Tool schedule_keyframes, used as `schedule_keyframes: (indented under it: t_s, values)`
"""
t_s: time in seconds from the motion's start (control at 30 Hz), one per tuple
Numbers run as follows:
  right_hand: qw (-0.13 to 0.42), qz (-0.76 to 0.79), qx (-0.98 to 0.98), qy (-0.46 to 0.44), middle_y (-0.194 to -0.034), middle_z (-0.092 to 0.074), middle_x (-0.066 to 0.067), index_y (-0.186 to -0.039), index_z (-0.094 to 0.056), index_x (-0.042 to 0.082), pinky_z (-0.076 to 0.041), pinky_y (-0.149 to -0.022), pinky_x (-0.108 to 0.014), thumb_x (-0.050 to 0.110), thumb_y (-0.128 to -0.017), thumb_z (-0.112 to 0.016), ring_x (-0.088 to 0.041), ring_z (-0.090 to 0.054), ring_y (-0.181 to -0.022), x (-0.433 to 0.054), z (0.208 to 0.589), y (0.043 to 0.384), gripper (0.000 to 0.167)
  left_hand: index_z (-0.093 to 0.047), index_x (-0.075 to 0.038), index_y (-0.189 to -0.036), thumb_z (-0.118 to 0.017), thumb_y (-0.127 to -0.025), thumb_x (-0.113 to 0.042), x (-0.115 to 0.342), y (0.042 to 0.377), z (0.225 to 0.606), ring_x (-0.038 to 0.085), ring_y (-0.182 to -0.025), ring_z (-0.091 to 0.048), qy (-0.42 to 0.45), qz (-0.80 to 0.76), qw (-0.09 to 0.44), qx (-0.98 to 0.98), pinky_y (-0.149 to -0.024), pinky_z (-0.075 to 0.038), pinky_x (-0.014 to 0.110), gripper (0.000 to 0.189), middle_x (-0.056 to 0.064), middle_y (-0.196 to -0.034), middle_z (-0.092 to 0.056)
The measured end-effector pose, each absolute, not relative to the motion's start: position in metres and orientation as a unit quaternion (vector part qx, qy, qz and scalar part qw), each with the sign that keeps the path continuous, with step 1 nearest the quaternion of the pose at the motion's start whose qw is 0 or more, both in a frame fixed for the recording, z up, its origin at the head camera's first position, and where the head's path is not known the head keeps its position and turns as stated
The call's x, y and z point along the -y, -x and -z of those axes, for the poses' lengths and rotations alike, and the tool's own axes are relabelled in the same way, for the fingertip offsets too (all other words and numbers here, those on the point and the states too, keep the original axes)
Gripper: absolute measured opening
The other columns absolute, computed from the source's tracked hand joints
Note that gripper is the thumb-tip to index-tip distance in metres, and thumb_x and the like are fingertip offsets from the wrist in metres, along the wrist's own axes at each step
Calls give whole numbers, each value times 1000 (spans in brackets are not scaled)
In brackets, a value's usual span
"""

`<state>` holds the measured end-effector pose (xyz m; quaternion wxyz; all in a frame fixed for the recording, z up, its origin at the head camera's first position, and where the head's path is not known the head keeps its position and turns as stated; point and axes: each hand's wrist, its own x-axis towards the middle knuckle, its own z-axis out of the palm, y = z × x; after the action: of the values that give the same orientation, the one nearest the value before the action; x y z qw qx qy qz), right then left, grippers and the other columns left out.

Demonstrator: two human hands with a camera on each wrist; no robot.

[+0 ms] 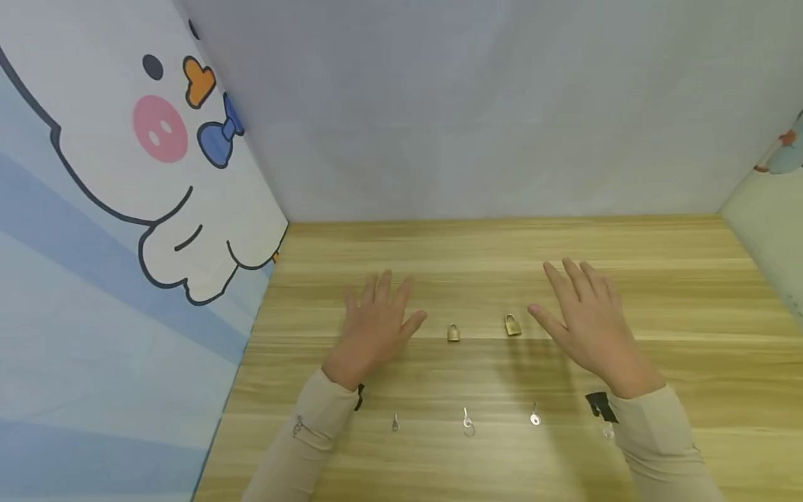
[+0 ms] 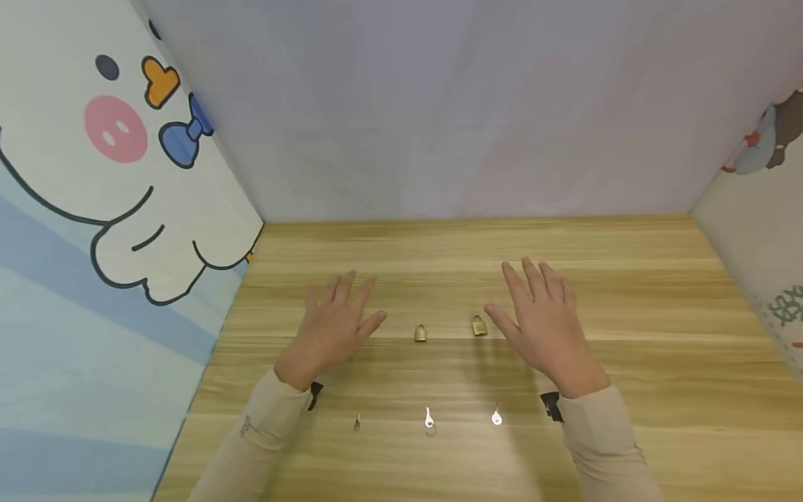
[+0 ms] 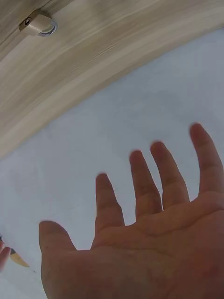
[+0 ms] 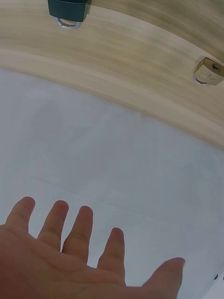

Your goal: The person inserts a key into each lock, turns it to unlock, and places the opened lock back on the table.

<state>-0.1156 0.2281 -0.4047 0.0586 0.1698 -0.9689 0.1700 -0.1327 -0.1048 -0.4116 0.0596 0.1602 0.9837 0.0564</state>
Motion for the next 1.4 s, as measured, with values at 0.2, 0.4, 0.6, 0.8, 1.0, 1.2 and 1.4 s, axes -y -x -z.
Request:
schedule_keyframes:
  t_s: [0.2,0.4,0.6,0.8,1.0,1.2,1.4]
  values:
    - [56,-175,967,-177,-154,-25,-33,-154,-28,2,-8,-109,-70,47,-103,-48,-55,-18,-140,-227,406,115,71,-46,-7,-146,-45,-103,-51,112,136,421,40,-129,-46,-135,-75,88,-984,-95,-44,58,61,22,-140,-48]
    - [53,-177,966,-180,-153,-24,-34,-154,-29,1,-7,-109,-71,46,-103,-49,-55,-18,-140,-226,407,114,71,-49,0,-142,-49,-103,-48,116,139,434,40,-123,-51,-106,-88,119,-983,-91,-49,54,62,24,-133,-52]
    - [52,-175,966,-182,-152,-27,-33,-154,-30,1,-9,-108,-71,47,-103,-49,-55,-20,-139,-228,408,115,70,-66,-2,-95,-54,-101,-46,117,147,453,28,-77,-60,-76,-79,145,-983,-63,-51,42,46,13,-89,-61]
    - [56,-179,965,-183,-151,-30,-33,-152,-33,2,-9,-108,-71,46,-103,-50,-55,-23,-138,-228,411,116,68,-45,-13,-60,-57,-98,-48,119,154,470,14,-51,-38,-53,-72,171,-981,-48,-32,30,53,0,-57,-40]
    - [60,-183,964,-182,-150,-30,-34,-149,-38,0,-8,-109,-71,45,-103,-50,-55,-22,-138,-228,413,117,66,-44,-15,-61,-62,-95,-48,120,158,482,14,-52,-38,-57,-72,169,-981,-49,-33,31,51,-1,-57,-41]
    - [56,-189,962,-188,-149,-30,-34,-144,-45,-1,-12,-108,-71,44,-103,-51,-56,-22,-138,-225,416,116,61,-44,-14,-61,-63,-95,-41,119,159,482,17,-55,-42,-59,-71,163,-982,-51,-39,36,47,1,-59,-43]
    - [70,-175,959,-209,-140,-44,-32,-132,-56,-2,-26,-102,-70,38,-100,-59,-53,-35,-131,-217,421,116,52,-43,-14,-60,-62,-96,-37,118,159,479,15,-53,-39,-63,-78,171,-980,-50,-38,34,47,0,-57,-40]
